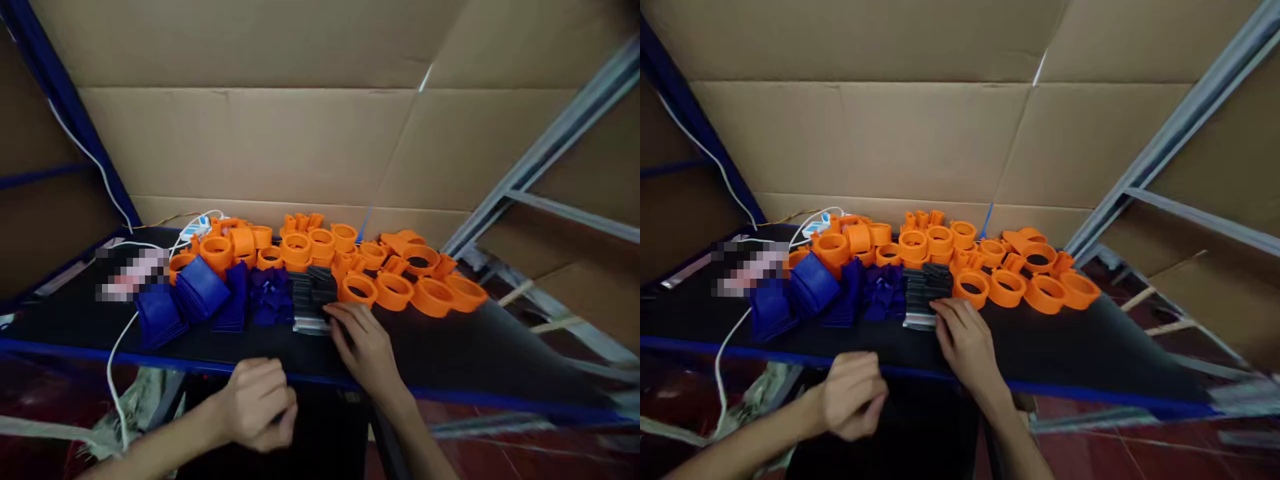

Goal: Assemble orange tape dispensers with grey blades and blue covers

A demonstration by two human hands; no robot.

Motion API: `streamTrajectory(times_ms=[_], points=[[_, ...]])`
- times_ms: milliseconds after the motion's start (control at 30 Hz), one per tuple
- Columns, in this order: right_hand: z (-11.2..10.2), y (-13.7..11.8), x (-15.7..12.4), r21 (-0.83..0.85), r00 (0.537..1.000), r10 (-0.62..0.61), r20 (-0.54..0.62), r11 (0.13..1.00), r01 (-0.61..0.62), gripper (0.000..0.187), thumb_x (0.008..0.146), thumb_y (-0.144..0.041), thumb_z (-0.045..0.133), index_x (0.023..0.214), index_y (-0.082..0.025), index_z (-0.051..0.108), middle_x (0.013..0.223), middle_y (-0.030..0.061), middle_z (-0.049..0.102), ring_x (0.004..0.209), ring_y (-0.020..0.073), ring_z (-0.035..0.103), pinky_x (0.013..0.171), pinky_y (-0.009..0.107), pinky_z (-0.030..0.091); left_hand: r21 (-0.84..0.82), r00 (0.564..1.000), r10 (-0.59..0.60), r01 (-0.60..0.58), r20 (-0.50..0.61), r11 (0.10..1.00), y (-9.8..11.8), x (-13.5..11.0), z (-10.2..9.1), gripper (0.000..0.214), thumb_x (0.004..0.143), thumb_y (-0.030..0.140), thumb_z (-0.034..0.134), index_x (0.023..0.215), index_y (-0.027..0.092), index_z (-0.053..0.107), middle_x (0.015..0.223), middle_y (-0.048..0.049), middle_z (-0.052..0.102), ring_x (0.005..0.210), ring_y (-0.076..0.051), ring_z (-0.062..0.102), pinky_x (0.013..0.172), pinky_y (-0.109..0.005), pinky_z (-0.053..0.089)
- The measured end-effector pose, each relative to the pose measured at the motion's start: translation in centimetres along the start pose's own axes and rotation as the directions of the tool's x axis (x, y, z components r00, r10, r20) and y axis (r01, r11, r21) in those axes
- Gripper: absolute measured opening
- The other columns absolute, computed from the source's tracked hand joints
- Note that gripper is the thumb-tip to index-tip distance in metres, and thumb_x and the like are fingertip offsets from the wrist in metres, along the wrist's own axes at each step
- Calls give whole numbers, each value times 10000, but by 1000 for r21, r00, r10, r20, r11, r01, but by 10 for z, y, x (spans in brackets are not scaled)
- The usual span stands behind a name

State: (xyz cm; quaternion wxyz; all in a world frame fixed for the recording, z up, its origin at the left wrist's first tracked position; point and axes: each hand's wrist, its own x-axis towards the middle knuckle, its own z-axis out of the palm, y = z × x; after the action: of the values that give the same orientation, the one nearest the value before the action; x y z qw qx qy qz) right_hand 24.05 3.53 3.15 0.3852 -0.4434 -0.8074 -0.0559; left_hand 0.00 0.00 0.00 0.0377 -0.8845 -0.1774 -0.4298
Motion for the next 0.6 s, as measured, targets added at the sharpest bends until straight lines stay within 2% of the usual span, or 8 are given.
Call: streamTrajectory(times_ms=[100,167,367,500,600], points=[[-9,19,2,-97,990,58,-126,993,-71,227,964,-232,541,1173,-198,621,1153,97,679,1104,252,586,987,441,463,14,1000,-14,13,11,1000,-19,13,-3,120,869,194,458,838,187,573,592,-7,528,532,-167,479,486,-306,321],[-16,32,2,-156,985,92,-147,981,-115,244,962,-271,544,1181,-197,622,1154,101,684,1114,278,579,983,471,453,9,998,-55,55,29,998,-26,17,-5,133,886,180,451,850,188,579,617,-9,551,542,-159,496,505,-300,345],[-28,51,-5,-243,984,167,-56,954,-175,241,969,-341,523,1129,-214,652,1139,82,702,1102,291,591,946,470,473,10,977,-168,168,132,986,-26,12,-11,128,919,173,488,828,198,574,672,-5,609,572,-146,539,545,-295,356],[-25,52,-4,-273,988,157,-3,950,-152,302,972,-343,509,1216,-204,622,1212,95,677,1167,307,566,989,497,456,-24,926,-264,280,270,960,-27,19,-13,158,953,190,453,837,200,560,692,7,615,596,-135,567,570,-282,359],[-24,56,-3,-270,990,140,15,954,-131,355,978,-344,494,1288,-193,582,1266,108,649,1210,306,545,1033,507,434,-17,902,-297,318,313,948,-28,27,-12,201,967,211,442,786,208,532,653,22,578,566,-130,541,559,-289,335]])
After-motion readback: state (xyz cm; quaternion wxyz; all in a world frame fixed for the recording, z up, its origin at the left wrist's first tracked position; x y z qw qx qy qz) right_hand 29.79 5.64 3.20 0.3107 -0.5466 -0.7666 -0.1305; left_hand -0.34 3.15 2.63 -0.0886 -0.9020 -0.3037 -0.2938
